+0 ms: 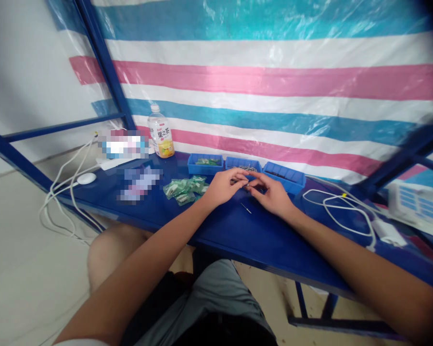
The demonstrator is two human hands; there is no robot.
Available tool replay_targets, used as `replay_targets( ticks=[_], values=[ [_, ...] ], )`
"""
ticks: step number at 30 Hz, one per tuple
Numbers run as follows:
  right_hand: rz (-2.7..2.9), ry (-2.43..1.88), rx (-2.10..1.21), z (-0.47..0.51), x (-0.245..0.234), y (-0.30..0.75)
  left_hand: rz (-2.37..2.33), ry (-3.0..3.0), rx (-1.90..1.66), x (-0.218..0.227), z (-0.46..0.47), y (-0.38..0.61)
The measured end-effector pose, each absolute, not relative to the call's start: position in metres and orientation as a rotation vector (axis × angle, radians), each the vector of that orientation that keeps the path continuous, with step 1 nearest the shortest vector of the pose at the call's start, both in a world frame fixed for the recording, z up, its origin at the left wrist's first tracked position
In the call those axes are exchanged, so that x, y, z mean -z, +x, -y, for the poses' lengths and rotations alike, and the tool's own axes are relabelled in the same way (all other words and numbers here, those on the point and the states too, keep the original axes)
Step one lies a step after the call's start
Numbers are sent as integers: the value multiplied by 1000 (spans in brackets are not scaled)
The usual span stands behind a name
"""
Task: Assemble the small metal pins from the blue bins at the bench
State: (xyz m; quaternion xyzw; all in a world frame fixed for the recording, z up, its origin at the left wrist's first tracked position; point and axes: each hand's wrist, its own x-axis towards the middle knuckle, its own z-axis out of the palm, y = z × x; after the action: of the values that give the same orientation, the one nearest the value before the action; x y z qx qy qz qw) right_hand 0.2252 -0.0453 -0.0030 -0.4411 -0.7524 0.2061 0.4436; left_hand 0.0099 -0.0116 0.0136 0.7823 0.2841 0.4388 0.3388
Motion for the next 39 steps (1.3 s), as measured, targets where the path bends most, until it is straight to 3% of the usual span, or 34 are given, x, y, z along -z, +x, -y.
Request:
replay_targets(
  ticks=[18, 39],
  values=[
    [1865, -1028, -159, 48, -6, 229, -665, 1844, -1002, -7, 9, 13],
    [1644, -1071, -705, 40, 5, 228, -751, 1863, -1124, -7, 5, 10]
  ],
)
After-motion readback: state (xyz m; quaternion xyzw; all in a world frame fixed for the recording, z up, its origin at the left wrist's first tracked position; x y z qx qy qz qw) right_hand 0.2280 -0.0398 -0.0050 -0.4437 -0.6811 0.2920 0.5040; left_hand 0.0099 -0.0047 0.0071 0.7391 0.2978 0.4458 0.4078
